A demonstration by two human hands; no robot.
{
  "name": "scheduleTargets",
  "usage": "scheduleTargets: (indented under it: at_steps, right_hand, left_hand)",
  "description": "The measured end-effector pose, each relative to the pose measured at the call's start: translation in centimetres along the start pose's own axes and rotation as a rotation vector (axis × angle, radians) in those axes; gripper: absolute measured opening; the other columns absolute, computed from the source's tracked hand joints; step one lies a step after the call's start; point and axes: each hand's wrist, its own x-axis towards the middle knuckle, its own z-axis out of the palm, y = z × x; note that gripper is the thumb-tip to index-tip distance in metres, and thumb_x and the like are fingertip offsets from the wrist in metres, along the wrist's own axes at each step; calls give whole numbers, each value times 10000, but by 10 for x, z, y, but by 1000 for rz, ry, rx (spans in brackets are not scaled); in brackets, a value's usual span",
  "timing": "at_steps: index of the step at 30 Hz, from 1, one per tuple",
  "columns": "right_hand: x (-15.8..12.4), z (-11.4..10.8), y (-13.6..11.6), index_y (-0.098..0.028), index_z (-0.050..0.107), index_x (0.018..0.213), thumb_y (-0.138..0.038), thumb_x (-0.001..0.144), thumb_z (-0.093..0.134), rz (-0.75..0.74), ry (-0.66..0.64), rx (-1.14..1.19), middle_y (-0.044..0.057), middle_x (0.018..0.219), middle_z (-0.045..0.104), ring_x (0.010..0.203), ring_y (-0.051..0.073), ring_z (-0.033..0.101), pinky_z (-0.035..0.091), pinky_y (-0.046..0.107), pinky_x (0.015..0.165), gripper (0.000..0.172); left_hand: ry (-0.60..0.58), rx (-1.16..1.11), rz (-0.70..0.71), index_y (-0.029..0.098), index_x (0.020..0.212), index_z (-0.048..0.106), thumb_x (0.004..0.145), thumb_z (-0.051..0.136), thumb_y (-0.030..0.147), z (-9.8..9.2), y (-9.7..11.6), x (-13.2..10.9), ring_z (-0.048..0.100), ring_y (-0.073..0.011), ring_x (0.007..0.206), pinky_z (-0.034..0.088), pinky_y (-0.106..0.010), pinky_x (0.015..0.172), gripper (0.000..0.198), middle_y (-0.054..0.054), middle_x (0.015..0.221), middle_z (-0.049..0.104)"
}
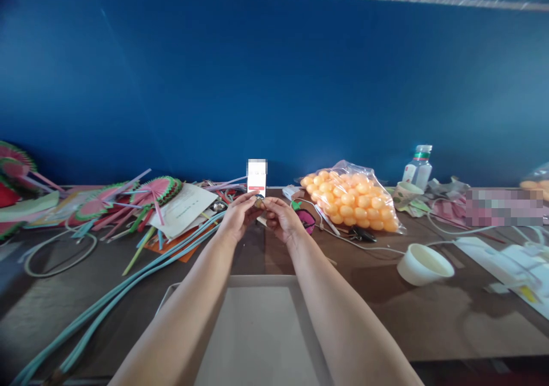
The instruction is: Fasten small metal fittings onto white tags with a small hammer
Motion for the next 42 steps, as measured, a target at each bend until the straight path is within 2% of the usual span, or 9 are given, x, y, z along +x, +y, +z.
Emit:
scheduleTargets:
  at_steps: [42]
  right_hand:
    - [3, -8, 6, -169, 594, 741, -245, 638, 782, -34, -18, 5, -44, 703, 558, 470, -3, 342, 249, 109, 368, 228]
  left_hand:
    - [17, 52, 40, 149, 958, 664, 651, 694, 259, 2, -2, 3, 607, -138, 698, 508, -288, 671, 328, -48, 795, 639]
